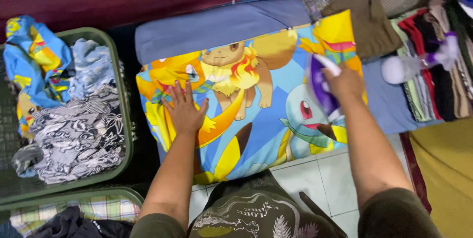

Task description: Ironing and folding several pieces of patterned laundry on a flat station.

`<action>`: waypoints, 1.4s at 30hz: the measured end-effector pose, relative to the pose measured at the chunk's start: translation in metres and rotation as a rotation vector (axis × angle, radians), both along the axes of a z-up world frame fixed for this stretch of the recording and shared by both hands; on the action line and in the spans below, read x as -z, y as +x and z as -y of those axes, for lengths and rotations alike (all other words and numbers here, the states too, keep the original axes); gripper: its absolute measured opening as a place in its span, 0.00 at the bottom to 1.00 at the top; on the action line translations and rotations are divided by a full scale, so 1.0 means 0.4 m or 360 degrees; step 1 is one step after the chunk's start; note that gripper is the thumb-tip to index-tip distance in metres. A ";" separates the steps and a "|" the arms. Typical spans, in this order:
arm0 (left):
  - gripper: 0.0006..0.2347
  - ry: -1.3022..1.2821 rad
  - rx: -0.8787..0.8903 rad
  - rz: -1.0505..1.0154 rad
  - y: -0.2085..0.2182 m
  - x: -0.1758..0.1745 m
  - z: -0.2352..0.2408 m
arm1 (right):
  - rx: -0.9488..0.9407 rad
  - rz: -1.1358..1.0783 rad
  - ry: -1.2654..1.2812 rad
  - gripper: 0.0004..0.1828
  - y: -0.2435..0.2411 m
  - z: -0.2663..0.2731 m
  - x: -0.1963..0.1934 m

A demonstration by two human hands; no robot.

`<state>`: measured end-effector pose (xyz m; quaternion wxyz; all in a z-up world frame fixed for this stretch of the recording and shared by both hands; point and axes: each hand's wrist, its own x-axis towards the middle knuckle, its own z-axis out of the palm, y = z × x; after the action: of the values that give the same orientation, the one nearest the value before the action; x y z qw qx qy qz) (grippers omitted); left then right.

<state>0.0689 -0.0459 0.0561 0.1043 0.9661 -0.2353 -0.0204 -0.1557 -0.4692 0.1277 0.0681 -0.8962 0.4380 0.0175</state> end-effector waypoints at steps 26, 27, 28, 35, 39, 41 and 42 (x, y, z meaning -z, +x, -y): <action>0.33 -0.0020 0.0229 -0.0065 -0.043 -0.043 0.238 | -0.0382 -0.0254 0.0297 0.27 0.106 -0.164 -0.087; 0.33 -0.0008 0.0233 -0.0065 -0.041 -0.043 0.238 | -0.0371 -0.0121 0.0253 0.25 0.133 -0.129 -0.076; 0.33 0.0004 0.0241 -0.0059 -0.034 -0.044 0.241 | -0.0356 0.0018 0.0208 0.24 0.163 -0.095 -0.064; 0.34 0.0119 0.0211 -0.0083 -0.028 -0.046 0.249 | -0.0221 0.0174 0.0059 0.30 0.456 0.170 0.009; 0.34 0.0139 0.0222 -0.0043 -0.035 -0.039 0.250 | -0.0260 0.0182 0.0141 0.29 0.403 0.120 0.029; 0.34 0.0154 0.0209 -0.0033 -0.030 -0.039 0.254 | -0.0365 0.0122 0.0153 0.30 0.322 0.043 -0.015; 0.34 0.0170 0.0209 -0.0040 -0.032 -0.039 0.252 | -0.0415 0.0074 0.0262 0.28 0.261 -0.009 -0.056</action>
<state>0.0562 -0.1467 0.0717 0.0538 0.9525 -0.2953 -0.0518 -0.0512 -0.4656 0.1502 0.1485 -0.9371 0.3133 0.0412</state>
